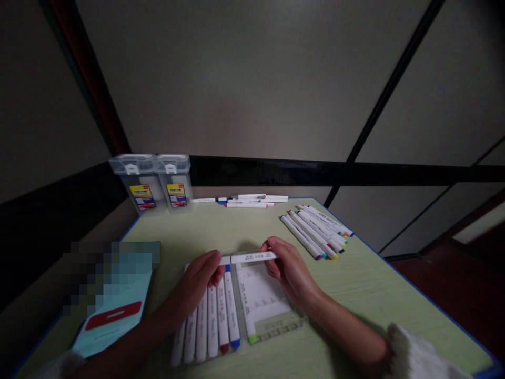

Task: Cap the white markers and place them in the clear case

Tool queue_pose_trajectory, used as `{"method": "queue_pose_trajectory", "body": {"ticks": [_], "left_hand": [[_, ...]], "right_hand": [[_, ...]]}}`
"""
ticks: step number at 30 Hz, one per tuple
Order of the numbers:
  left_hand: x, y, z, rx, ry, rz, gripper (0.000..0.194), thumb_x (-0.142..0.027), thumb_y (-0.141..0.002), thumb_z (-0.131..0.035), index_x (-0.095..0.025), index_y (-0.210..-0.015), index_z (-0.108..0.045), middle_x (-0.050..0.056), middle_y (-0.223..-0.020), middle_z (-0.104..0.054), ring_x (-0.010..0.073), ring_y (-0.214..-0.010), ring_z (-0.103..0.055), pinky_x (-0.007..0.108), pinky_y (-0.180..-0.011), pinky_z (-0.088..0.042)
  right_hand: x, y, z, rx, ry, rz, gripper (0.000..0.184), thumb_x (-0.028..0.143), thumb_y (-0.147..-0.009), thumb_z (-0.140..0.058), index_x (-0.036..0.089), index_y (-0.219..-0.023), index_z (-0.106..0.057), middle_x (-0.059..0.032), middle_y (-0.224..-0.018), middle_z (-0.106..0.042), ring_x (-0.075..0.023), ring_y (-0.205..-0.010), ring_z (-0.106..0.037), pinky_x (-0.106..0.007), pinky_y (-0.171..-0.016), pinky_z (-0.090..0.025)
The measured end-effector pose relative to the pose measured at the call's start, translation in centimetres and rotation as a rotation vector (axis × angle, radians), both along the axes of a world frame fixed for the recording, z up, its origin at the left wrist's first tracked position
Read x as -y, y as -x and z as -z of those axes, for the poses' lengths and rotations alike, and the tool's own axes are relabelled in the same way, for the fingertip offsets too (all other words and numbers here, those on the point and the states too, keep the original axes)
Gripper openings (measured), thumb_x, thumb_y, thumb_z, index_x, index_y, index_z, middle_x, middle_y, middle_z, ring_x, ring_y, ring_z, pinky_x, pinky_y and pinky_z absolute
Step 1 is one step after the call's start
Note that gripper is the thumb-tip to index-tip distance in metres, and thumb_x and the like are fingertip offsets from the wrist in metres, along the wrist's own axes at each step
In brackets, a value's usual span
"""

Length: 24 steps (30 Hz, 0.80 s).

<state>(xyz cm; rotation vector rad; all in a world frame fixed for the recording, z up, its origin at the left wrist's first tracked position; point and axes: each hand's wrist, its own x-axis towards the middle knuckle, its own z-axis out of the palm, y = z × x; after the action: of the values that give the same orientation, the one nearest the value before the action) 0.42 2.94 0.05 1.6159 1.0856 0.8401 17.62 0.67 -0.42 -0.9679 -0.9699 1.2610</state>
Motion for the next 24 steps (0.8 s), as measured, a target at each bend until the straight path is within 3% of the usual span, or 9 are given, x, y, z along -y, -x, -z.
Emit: {"method": "queue_pose_trajectory", "body": {"ticks": [6,24], "left_hand": [[0.19,0.03,-0.42,-0.018,-0.019,0.014,0.032,-0.042,-0.075,-0.035,-0.021,-0.05,-0.037,-0.006,-0.049,-0.038,0.0109,-0.047,-0.035,0.023,-0.048,-0.029],[-0.41,0.14,0.51,0.01,-0.044,0.019,0.022,-0.036,-0.073,-0.04,-0.019,-0.059,-0.044,-0.008,-0.046,-0.038,0.0105,-0.045,-0.035,0.022,-0.048,-0.029]], "right_hand": [[-0.07,-0.09,0.25,0.011,-0.007,0.001,0.026,0.037,-0.076,-0.049,0.015,-0.062,-0.052,0.0084,-0.033,-0.033,-0.0058,-0.034,-0.022,-0.023,-0.039,-0.014],[-0.14,-0.06,0.36,0.015,0.01,0.012,0.025,0.036,-0.075,-0.049,0.015,-0.063,-0.051,0.0088,-0.032,-0.032,-0.0055,-0.034,-0.022,-0.023,-0.038,-0.013]]}}
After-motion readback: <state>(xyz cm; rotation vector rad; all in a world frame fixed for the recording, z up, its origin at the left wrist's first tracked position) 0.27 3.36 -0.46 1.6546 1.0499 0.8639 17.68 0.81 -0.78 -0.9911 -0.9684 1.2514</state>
